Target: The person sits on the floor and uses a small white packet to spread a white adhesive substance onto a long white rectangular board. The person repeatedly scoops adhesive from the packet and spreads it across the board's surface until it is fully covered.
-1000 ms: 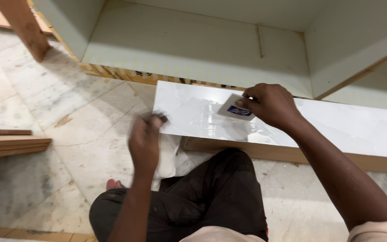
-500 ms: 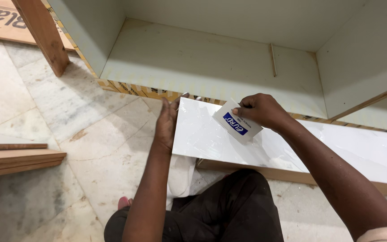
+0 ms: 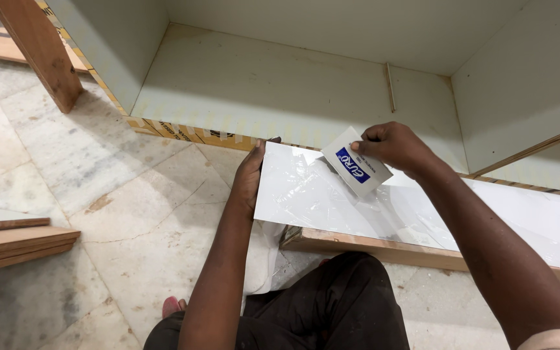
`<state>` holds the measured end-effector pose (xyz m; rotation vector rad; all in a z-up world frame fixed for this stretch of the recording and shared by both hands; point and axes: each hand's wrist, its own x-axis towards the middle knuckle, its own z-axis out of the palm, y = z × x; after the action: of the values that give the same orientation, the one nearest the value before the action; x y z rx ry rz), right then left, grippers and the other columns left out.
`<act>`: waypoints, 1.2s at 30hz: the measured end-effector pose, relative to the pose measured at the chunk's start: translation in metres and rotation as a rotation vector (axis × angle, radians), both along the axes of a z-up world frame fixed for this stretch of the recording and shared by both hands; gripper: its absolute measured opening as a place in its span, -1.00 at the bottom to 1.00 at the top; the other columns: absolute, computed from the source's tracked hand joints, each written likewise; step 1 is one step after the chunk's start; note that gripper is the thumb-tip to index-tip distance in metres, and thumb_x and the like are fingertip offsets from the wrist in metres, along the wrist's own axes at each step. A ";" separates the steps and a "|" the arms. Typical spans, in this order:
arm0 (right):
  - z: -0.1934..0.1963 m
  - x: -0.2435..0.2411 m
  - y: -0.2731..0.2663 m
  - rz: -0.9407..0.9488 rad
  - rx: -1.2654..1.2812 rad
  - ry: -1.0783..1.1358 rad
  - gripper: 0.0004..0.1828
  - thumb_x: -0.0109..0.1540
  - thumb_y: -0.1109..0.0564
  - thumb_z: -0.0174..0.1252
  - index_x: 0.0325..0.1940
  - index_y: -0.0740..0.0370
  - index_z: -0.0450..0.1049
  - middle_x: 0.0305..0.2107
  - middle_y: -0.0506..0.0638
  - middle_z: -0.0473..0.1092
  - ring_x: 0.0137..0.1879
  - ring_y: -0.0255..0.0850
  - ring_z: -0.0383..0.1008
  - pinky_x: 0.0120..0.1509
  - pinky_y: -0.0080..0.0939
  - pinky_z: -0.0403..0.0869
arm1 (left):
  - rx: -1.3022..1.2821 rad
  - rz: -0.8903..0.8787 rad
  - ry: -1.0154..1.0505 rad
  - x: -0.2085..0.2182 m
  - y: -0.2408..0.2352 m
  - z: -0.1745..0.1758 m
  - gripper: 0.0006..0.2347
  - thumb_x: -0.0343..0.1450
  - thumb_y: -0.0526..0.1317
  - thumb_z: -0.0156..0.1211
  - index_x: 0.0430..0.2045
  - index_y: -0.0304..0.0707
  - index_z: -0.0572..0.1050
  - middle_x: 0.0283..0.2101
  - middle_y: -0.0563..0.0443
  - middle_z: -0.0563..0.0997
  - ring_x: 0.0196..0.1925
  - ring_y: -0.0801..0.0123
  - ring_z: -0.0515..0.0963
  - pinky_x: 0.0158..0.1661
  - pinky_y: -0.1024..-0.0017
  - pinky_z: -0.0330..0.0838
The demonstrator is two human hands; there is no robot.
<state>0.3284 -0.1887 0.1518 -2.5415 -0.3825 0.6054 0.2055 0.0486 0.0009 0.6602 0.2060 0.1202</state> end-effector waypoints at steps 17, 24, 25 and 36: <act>-0.025 0.016 0.040 -0.024 0.187 0.149 -0.52 0.18 -0.04 0.32 0.04 0.35 0.58 -0.22 0.29 0.59 -0.11 0.04 0.64 0.07 0.06 0.56 | -0.121 0.116 0.073 -0.012 -0.006 0.010 -0.49 0.43 0.14 0.09 0.10 -0.30 0.39 -0.09 -0.20 0.61 -0.01 0.20 0.61 -0.01 0.26 0.55; -0.037 0.022 0.052 -0.058 0.087 0.031 -0.55 0.20 -0.04 0.33 0.03 0.31 0.58 -0.19 0.27 0.57 -0.11 0.04 0.65 0.10 0.08 0.58 | 0.005 0.136 -0.041 -0.012 -0.003 -0.008 -0.48 0.52 0.10 0.08 0.19 -0.39 0.36 -0.15 -0.14 0.61 -0.08 0.29 0.60 -0.06 0.34 0.54; -0.032 0.029 0.045 -0.107 0.097 0.020 -0.56 0.20 -0.04 0.33 0.02 0.31 0.59 -0.20 0.27 0.59 -0.11 0.04 0.66 0.12 0.09 0.58 | 0.003 0.137 -0.036 -0.011 -0.003 -0.010 -0.49 0.51 0.09 0.07 0.19 -0.38 0.35 -0.16 -0.14 0.62 -0.10 0.30 0.61 -0.07 0.35 0.54; -0.039 0.021 0.020 0.013 -0.010 0.047 -0.51 0.18 -0.06 0.35 0.09 0.27 0.57 -0.10 0.26 0.56 0.06 0.08 0.59 0.28 0.15 0.45 | 0.004 0.119 -0.053 -0.021 -0.006 -0.004 -0.52 0.50 0.04 0.08 0.18 -0.39 0.38 0.00 -0.15 0.62 0.04 0.28 0.60 0.05 0.36 0.52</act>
<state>0.3499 -0.1686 0.1130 -2.5312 -0.3810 0.6727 0.1845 0.0430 -0.0026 0.6477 0.1934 0.2518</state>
